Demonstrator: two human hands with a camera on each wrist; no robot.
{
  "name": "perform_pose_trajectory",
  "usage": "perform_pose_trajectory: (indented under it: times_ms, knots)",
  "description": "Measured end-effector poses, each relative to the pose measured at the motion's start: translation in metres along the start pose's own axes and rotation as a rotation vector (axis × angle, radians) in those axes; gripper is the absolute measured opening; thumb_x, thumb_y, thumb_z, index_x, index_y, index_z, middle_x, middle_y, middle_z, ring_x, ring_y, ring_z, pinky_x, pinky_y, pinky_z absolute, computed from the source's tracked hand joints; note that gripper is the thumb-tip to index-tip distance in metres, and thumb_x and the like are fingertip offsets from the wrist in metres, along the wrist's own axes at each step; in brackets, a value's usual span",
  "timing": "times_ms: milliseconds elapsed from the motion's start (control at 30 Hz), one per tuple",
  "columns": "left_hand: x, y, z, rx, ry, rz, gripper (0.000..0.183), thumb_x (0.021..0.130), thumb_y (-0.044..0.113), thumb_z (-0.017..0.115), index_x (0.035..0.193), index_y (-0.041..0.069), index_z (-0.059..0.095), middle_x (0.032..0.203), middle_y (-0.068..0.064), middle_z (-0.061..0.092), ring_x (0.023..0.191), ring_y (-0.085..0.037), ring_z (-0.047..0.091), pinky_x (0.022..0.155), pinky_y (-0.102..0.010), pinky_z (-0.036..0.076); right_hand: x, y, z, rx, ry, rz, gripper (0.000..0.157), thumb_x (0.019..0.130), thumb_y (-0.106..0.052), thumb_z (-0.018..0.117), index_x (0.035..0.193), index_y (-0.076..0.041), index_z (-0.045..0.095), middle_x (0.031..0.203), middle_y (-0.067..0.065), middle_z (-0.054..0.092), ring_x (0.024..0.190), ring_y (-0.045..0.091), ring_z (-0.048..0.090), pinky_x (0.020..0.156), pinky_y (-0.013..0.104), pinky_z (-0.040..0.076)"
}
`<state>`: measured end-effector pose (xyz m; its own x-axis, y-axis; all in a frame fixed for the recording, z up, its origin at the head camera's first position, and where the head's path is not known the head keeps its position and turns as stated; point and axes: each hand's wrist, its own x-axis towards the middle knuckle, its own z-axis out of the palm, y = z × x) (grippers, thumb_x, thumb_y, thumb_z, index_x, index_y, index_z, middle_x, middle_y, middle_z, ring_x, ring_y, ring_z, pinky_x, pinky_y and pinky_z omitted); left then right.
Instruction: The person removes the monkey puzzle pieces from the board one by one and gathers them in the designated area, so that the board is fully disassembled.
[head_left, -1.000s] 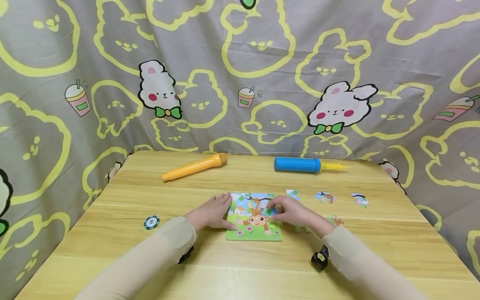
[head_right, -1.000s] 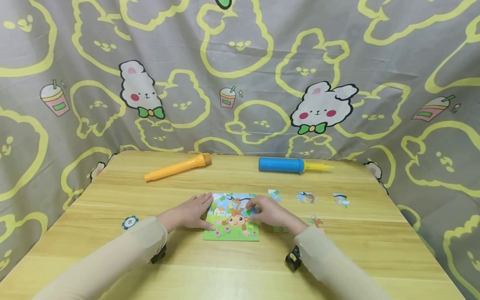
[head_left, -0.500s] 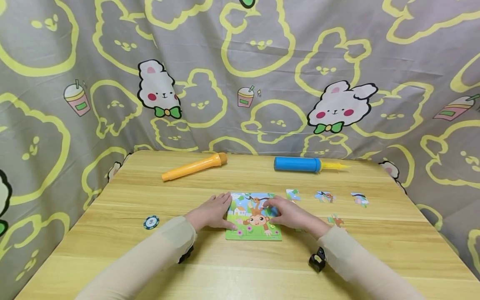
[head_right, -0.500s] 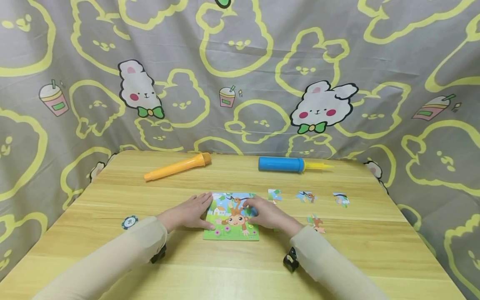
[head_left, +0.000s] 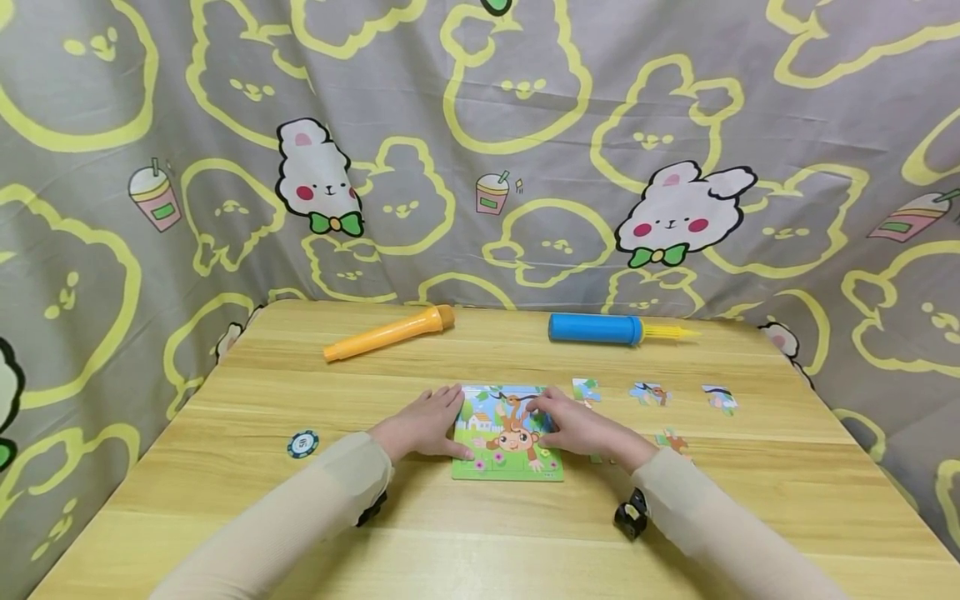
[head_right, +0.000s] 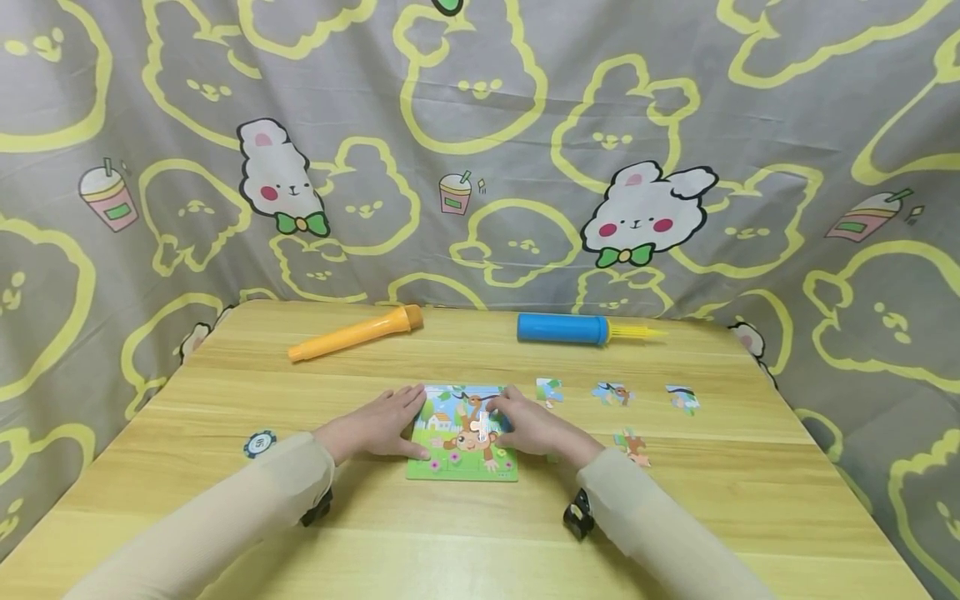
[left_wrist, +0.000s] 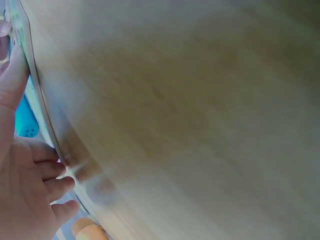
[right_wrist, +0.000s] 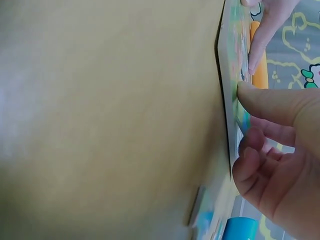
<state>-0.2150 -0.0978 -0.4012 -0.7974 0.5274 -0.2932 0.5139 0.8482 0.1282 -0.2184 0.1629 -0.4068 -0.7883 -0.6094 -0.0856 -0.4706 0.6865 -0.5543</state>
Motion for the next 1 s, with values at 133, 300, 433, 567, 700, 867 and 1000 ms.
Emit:
perform_pose_trajectory:
  times_ms: [133,300,433,567,700,867,1000]
  knots:
    - [-0.0003,0.0004,-0.0004,-0.001,-0.002,-0.002,0.099,0.079,0.064,0.054,0.144,-0.003,0.019,0.15,-0.017,0.014,0.137,-0.03,0.013,0.109,-0.046,0.013,0.002,0.0004,0.0001,-0.017,0.013,-0.058,0.03,0.083,-0.006,0.068,0.11,-0.007,0.055,0.098,0.005,0.04,0.075,0.017,0.041,0.063,0.033,0.038]
    - [-0.0005,0.001,-0.0004,-0.011,-0.006,-0.007,0.099,0.079,0.063,0.054,0.145,-0.002,0.019,0.151,-0.017,0.013,0.137,-0.03,0.013,0.109,-0.045,0.013,0.0045,0.0011,0.0005,-0.036,0.025,-0.077,0.021,0.084,-0.007,0.067,0.096,-0.011,0.05,0.088,-0.001,0.049,0.07,0.015,0.043,0.06,0.031,0.038]
    - [-0.0006,0.0009,-0.0005,-0.01,-0.002,-0.009,0.099,0.079,0.064,0.054,0.145,-0.002,0.02,0.151,-0.016,0.013,0.137,-0.03,0.013,0.109,-0.045,0.013,0.005,0.0002,-0.0008,-0.023,0.007,-0.055,0.015,0.084,-0.006,0.066,0.087,-0.012,0.053,0.076,-0.003,0.05,0.063,0.013,0.042,0.056,0.027,0.035]
    - [-0.0008,0.0011,-0.0012,-0.003,-0.002,-0.01,0.099,0.079,0.064,0.054,0.145,-0.002,0.02,0.151,-0.016,0.013,0.137,-0.03,0.013,0.109,-0.045,0.013,0.0055,-0.0009,-0.0018,-0.012,-0.02,-0.037,0.012,0.083,-0.006,0.066,0.078,-0.011,0.056,0.066,-0.003,0.045,0.056,0.01,0.036,0.051,0.024,0.031]
    - [-0.0013,0.0016,-0.0021,0.0,-0.004,-0.01,0.098,0.079,0.063,0.054,0.145,-0.002,0.02,0.151,-0.016,0.013,0.137,-0.03,0.013,0.109,-0.045,0.013,0.0053,-0.0015,-0.0025,-0.005,-0.032,-0.034,0.012,0.085,-0.005,0.065,0.076,-0.01,0.058,0.066,-0.004,0.046,0.055,0.009,0.036,0.051,0.024,0.031]
    - [-0.0022,0.0024,-0.0032,0.005,-0.009,-0.014,0.098,0.08,0.063,0.054,0.145,-0.002,0.019,0.151,-0.016,0.013,0.137,-0.03,0.013,0.109,-0.045,0.013,0.0037,-0.002,-0.0042,-0.002,-0.047,-0.043,0.008,0.087,-0.004,0.062,0.081,-0.009,0.063,0.07,-0.003,0.051,0.058,0.01,0.039,0.054,0.025,0.034]
    - [-0.0021,0.003,-0.0039,0.005,-0.013,-0.015,0.098,0.08,0.063,0.054,0.145,-0.002,0.019,0.151,-0.016,0.012,0.137,-0.03,0.013,0.109,-0.045,0.013,0.0016,-0.0013,-0.0057,0.007,-0.058,-0.048,0.009,0.088,-0.003,0.059,0.086,-0.008,0.065,0.075,-0.003,0.055,0.061,0.011,0.042,0.057,0.028,0.036]
